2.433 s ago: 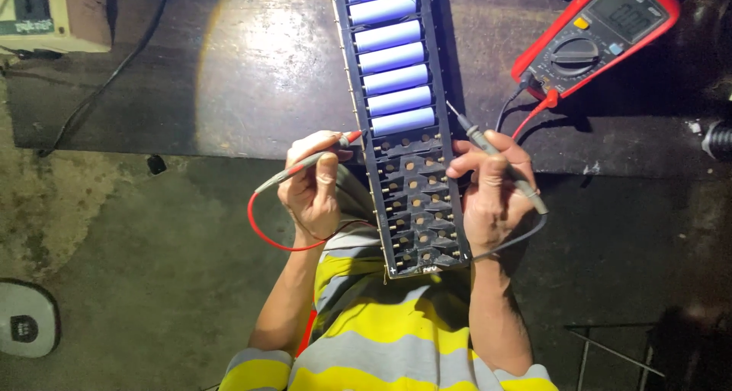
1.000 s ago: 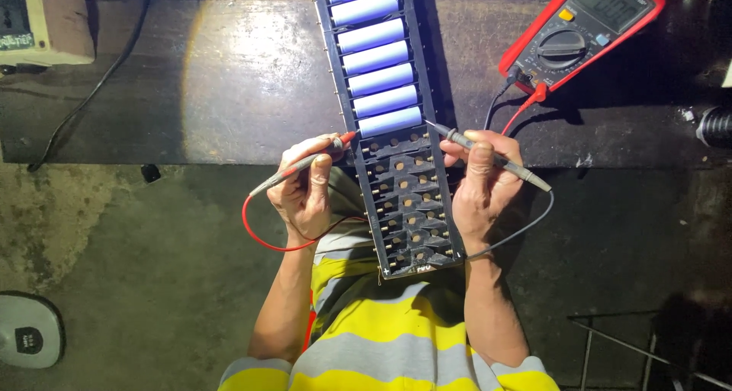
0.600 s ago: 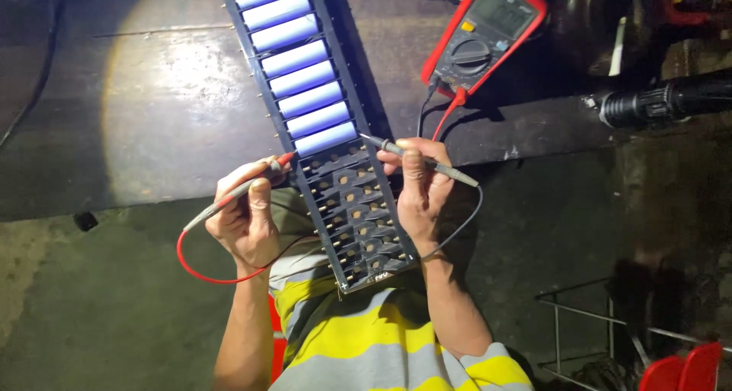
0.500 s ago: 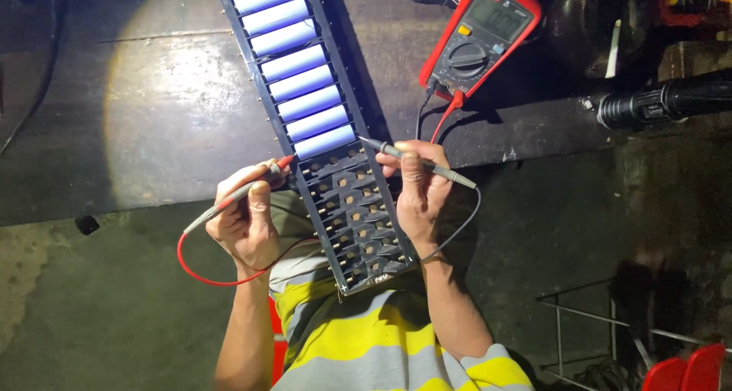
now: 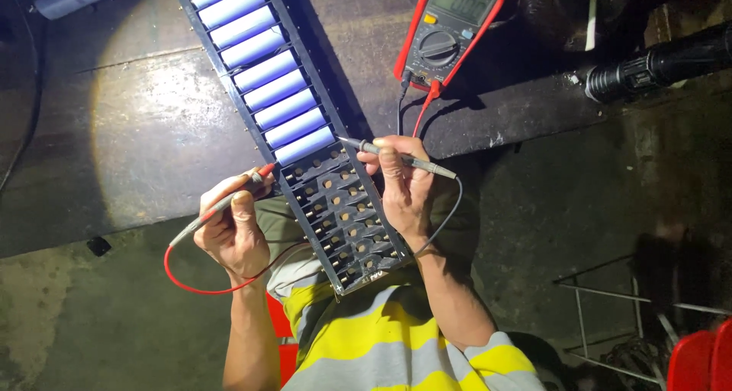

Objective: Testing the voltage of individual cells in a lithium-ion battery pack using a digital multimeter.

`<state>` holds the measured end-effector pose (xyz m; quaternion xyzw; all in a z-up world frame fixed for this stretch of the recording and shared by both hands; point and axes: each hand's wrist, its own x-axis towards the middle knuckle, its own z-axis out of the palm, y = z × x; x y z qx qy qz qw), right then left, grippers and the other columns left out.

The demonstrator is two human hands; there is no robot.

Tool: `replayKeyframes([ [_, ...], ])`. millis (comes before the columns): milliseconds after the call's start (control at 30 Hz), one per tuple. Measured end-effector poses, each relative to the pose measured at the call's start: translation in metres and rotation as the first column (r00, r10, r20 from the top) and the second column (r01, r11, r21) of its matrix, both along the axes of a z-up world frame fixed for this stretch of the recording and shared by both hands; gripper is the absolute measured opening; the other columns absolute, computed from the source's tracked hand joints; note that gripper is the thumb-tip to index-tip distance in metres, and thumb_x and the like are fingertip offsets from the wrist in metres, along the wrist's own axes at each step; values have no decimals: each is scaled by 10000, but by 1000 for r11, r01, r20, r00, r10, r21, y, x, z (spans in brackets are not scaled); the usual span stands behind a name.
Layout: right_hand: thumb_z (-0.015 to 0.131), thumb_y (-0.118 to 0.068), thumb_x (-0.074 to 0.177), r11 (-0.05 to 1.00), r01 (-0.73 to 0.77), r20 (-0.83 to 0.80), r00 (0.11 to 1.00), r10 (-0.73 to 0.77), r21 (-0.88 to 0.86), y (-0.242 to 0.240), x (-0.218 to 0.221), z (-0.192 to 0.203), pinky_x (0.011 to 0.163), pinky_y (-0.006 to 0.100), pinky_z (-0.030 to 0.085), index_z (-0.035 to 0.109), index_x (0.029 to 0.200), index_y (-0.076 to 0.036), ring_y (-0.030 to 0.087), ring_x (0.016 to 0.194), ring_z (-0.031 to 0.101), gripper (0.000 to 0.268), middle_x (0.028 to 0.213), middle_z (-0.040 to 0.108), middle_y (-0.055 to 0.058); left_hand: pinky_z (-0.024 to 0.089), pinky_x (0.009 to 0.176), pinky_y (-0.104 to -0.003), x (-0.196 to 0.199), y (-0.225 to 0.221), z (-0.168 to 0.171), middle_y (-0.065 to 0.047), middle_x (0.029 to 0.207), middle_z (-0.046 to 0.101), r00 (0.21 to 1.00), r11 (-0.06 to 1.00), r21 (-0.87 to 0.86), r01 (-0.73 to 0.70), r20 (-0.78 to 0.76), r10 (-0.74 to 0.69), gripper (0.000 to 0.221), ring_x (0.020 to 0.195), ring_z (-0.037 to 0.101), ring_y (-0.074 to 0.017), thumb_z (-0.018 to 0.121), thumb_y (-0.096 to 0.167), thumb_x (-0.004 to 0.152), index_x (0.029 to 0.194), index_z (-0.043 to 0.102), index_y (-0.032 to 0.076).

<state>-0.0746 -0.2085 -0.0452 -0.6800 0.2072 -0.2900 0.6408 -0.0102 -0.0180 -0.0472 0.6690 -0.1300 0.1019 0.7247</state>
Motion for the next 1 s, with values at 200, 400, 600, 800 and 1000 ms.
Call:
replayKeyframes([
  [200, 565, -250, 1080, 1000, -11, -4, 1000, 11, 16, 0, 1, -1, 832, 332, 597, 649, 1104, -45, 175, 789, 756, 222, 837, 777, 154, 632, 805, -409, -1, -5, 1, -338, 1060, 686, 1000, 1000, -21, -12, 20, 13, 215, 933, 742, -373, 565, 82, 1071, 1109, 594, -128],
  [400, 580, -255, 1071, 999, 4, -22, 1000, -3, 41, -1, 1, 4, 760, 287, 598, 656, 1091, -62, 139, 764, 738, 209, 855, 784, 140, 647, 790, -405, 1, -8, 3, -320, 1045, 690, 997, 998, -61, -24, -70, 20, 188, 908, 748, -353, 567, 76, 1066, 1093, 598, -107],
  [600, 546, -271, 1089, 999, -5, -7, 1000, 6, 38, 2, 3, 2, 719, 271, 591, 647, 1091, -57, 138, 721, 721, 237, 834, 773, 150, 658, 759, -410, 2, -4, 1, -300, 1005, 704, 991, 990, -130, -62, -127, 46, 133, 869, 751, -326, 594, 43, 1040, 1049, 627, -85],
  [800, 498, -263, 1114, 1000, -15, 31, 999, 15, -5, -3, 5, 1, 768, 296, 585, 624, 1111, -23, 160, 699, 716, 272, 817, 755, 157, 654, 775, -419, 1, -7, 2, -310, 1025, 703, 994, 991, -129, -35, -109, 21, 164, 880, 752, -340, 599, 69, 1041, 1063, 631, -91],
  [1000, 496, -266, 1117, 1000, -23, 50, 998, 23, -18, -2, 6, 4, 754, 288, 574, 613, 1101, -13, 151, 662, 696, 279, 815, 751, 158, 648, 788, -405, 0, -1, -5, -294, 1047, 710, 995, 992, -124, -30, -97, 18, 167, 904, 752, -331, 595, 74, 1047, 1087, 632, -84],
])
